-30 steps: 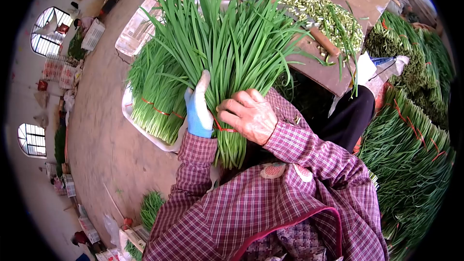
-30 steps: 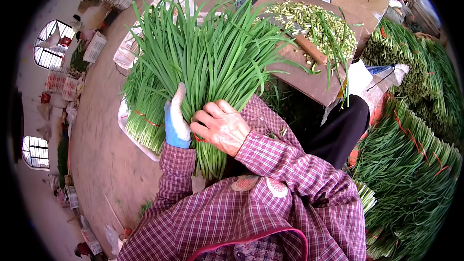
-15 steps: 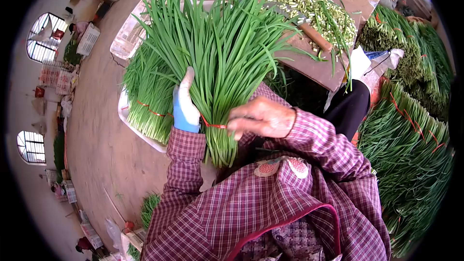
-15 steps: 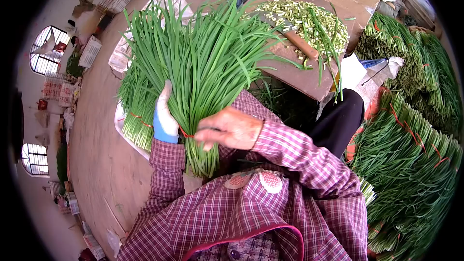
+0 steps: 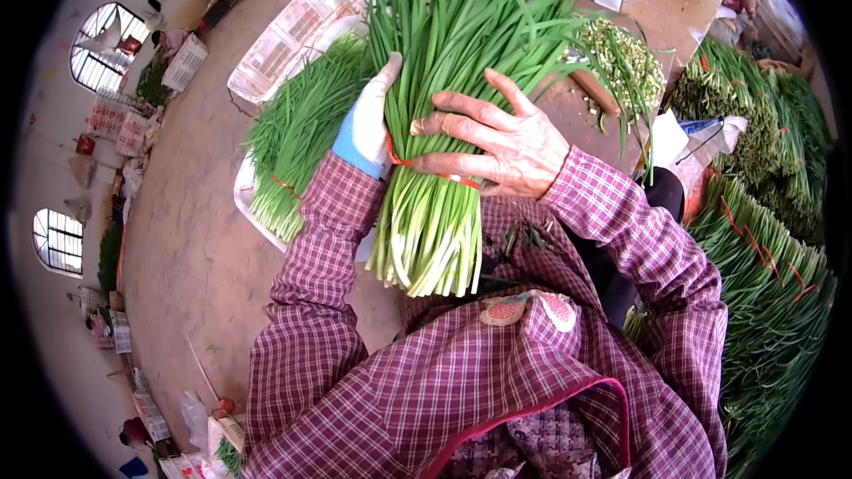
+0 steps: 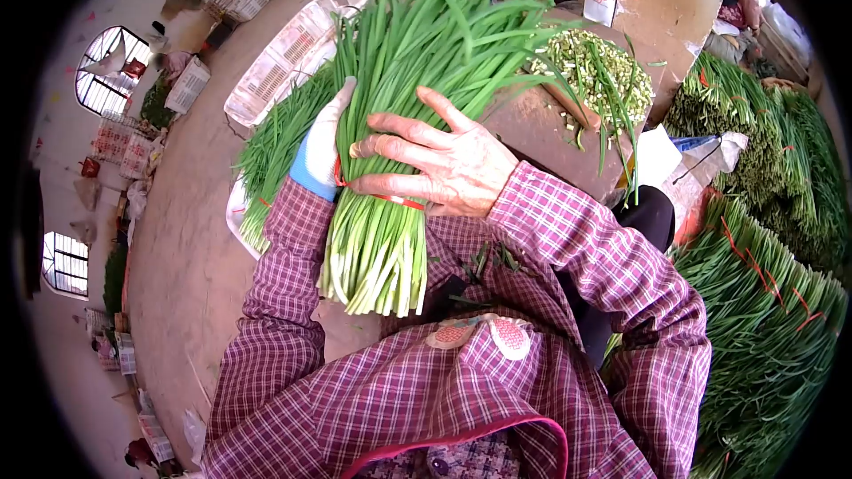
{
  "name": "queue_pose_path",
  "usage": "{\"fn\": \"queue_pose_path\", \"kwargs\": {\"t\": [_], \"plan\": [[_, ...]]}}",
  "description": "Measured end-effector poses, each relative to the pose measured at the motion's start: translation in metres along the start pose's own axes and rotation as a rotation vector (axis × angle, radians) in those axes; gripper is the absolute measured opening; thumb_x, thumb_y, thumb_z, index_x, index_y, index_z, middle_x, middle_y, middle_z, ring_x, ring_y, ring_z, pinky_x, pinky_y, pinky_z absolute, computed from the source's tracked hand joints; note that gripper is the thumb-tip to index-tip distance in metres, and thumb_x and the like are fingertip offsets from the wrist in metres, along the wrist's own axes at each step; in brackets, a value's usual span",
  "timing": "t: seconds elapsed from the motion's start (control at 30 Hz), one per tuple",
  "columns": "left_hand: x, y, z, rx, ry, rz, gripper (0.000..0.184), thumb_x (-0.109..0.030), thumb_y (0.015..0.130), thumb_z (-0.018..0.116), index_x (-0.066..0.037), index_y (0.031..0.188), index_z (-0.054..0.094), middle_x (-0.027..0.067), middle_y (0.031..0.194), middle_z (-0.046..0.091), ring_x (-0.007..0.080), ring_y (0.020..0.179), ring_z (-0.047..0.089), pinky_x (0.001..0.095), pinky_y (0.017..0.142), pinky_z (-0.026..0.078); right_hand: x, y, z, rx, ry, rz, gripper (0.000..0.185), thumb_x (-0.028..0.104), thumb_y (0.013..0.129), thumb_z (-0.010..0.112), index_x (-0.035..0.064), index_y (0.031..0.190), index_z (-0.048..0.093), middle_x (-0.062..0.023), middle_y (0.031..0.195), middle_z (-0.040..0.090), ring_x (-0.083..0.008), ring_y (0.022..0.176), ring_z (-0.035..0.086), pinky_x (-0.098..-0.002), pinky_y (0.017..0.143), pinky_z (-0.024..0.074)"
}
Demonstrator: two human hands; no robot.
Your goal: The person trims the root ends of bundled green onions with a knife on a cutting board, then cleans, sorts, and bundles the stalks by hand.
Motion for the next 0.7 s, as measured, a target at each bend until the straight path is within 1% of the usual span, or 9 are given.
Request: {"fn": "queue_pose_path", "kwargs": {"t": [0.07,0.2,0.23,0.3,0.37,0.5,0.6,0.67,0.7], "plan": [[-0.009,0.002,0.005,0.127,-0.049,0.028,0.049,-0.038,0.104,0.041,-0.006,0.140,0.044,0.0171,0.129,0.058,0.0302,0.111,0.061,0.0456,0.098,0.051,-0.009,0.007,-0.012,-0.031,0.068,0.007,0.085,0.040,0.056,0.084,0.0369,0.133,0.049,0.0053,0.134,0.050,-0.0167,0.132,0.044,-0.0578,0.113,0.0292],[0.013,0.010,0.008,0.000,-0.300,0.656,0.082,-0.067,0.093,0.039,-0.004,0.145,0.037,0.0182,0.125,0.060,0.0346,0.107,0.063,0.0459,0.086,0.054,-0.041,0.036,-0.048,-0.276,0.140,0.178,0.087,0.056,0.059,0.078,0.0167,0.132,0.051,-0.0070,0.113,0.058,-0.0252,0.106,0.060,-0.0563,0.107,0.0327],[-0.005,-0.004,0.013,0.088,0.101,0.334,0.090,-0.073,0.090,0.038,-0.002,0.144,0.037,0.0198,0.123,0.060,0.0334,0.105,0.064,0.0451,0.084,0.055,-0.051,0.042,-0.054,-0.322,0.127,0.235,0.090,0.060,0.061,0.074,0.0083,0.131,0.050,-0.0116,0.107,0.059,-0.0286,0.103,0.060,-0.0553,0.106,0.0328],[-0.027,-0.031,0.014,0.216,0.573,0.011,0.090,-0.072,0.088,0.043,0.002,0.139,0.041,0.0217,0.115,0.064,0.0293,0.097,0.067,0.0400,0.078,0.055,-0.067,0.046,-0.072,-0.326,0.384,0.445,0.084,0.053,0.065,0.077,0.0019,0.126,0.053,-0.0170,0.106,0.063,-0.0335,0.102,0.062,-0.0482,0.102,0.0409],[-0.040,-0.054,0.005,0.241,0.792,0.076,0.082,-0.064,0.090,0.051,0.007,0.130,0.049,0.0216,0.099,0.068,0.0252,0.082,0.069,0.0331,0.067,0.056,-0.073,0.043,-0.084,-0.345,0.698,0.601,0.081,0.049,0.069,0.079,-0.0020,0.127,0.054,-0.0230,0.116,0.064,-0.0333,0.108,0.063,-0.0404,0.096,0.0473],[-0.065,-0.082,0.015,0.007,0.967,0.370,0.073,-0.056,0.088,0.057,0.011,0.114,0.060,0.0161,0.075,0.069,0.0211,0.061,0.067,0.0261,0.053,0.054,-0.070,0.022,-0.078,-0.311,1.242,0.785,0.066,0.024,0.082,0.076,0.0002,0.137,0.048,-0.0102,0.122,0.064,-0.0165,0.110,0.059,-0.0324,0.099,0.0461],[-0.068,-0.077,0.021,-0.006,0.938,0.540,0.089,-0.063,0.082,0.064,0.014,0.124,0.052,0.0239,0.104,0.066,0.0281,0.084,0.070,0.0341,0.071,0.057,-0.060,0.017,-0.069,-0.308,1.377,0.811,0.067,0.026,0.082,0.077,-0.0001,0.136,0.049,-0.0099,0.122,0.064,-0.0158,0.109,0.059,-0.0315,0.098,0.0464],[-0.050,-0.073,0.057,-0.005,0.877,0.645,0.104,-0.063,0.077,0.070,0.011,0.141,0.035,0.0256,0.136,0.048,0.0342,0.117,0.057,0.0420,0.093,0.050,-0.056,0.018,-0.067,-0.280,1.395,0.821,0.066,0.026,0.082,0.077,-0.0003,0.136,0.049,-0.0099,0.122,0.064,-0.0153,0.109,0.059,-0.0314,0.098,0.0465],[-0.044,-0.063,0.052,0.059,0.827,0.646,0.115,-0.063,0.073,0.074,0.006,0.149,0.022,0.0232,0.150,0.033,0.0371,0.134,0.039,0.0466,0.105,0.039,-0.055,0.022,-0.069,-0.264,1.419,0.810,0.067,0.027,0.081,0.077,-0.0004,0.136,0.049,-0.0101,0.122,0.064,-0.0151,0.109,0.059,-0.0313,0.098,0.0464]]}}
Point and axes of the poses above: each hand's wrist, its own y-axis towards the middle knuckle, its own z-axis out of the palm, x = y × z, the point moved 1 cm from there along y, towards the middle knuckle
